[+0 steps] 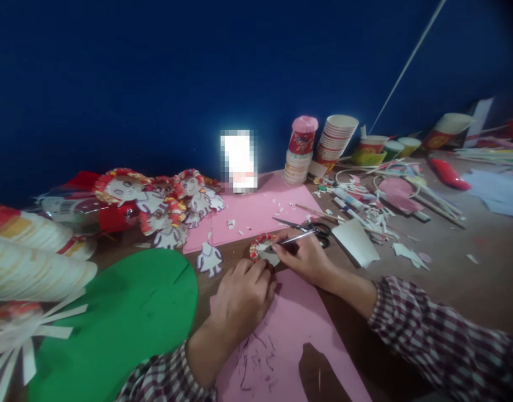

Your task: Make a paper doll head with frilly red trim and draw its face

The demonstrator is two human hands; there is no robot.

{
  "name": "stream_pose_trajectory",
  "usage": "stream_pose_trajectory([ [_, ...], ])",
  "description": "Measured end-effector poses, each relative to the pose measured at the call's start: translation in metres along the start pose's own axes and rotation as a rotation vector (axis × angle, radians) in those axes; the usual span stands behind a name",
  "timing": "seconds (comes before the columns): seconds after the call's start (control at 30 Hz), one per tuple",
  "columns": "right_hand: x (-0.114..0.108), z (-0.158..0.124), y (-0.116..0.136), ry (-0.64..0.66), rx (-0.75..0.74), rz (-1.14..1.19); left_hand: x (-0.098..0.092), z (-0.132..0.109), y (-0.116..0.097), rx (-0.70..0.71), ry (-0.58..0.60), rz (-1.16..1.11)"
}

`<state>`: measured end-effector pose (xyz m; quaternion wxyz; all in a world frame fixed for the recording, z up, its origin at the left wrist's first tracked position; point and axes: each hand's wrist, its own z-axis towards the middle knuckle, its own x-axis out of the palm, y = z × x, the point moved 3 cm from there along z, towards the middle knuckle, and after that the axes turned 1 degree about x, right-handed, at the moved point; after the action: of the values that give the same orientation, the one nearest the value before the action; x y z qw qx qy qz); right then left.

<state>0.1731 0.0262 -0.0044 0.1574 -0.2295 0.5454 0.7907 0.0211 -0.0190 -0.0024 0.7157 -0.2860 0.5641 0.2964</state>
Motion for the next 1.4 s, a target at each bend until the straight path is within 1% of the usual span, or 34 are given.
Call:
stream_pose_trajectory([
  [0.63,0.0002,0.0004,-0.0014,0.001,-0.012,0.016,0.0017,-0.0003,0.0000,-0.012,0.009,-0.003],
  [1.0,0.0000,0.0001,-0.0025,-0.002,-0.014,0.007,0.0018,-0.0006,0.0007,-0.012,0.033,-0.012],
  [1.4,-0.0008,-0.0002,-0.0020,-0.014,-0.015,0.009,0.0016,-0.0005,0.0004,-0.009,0.004,-0.009],
])
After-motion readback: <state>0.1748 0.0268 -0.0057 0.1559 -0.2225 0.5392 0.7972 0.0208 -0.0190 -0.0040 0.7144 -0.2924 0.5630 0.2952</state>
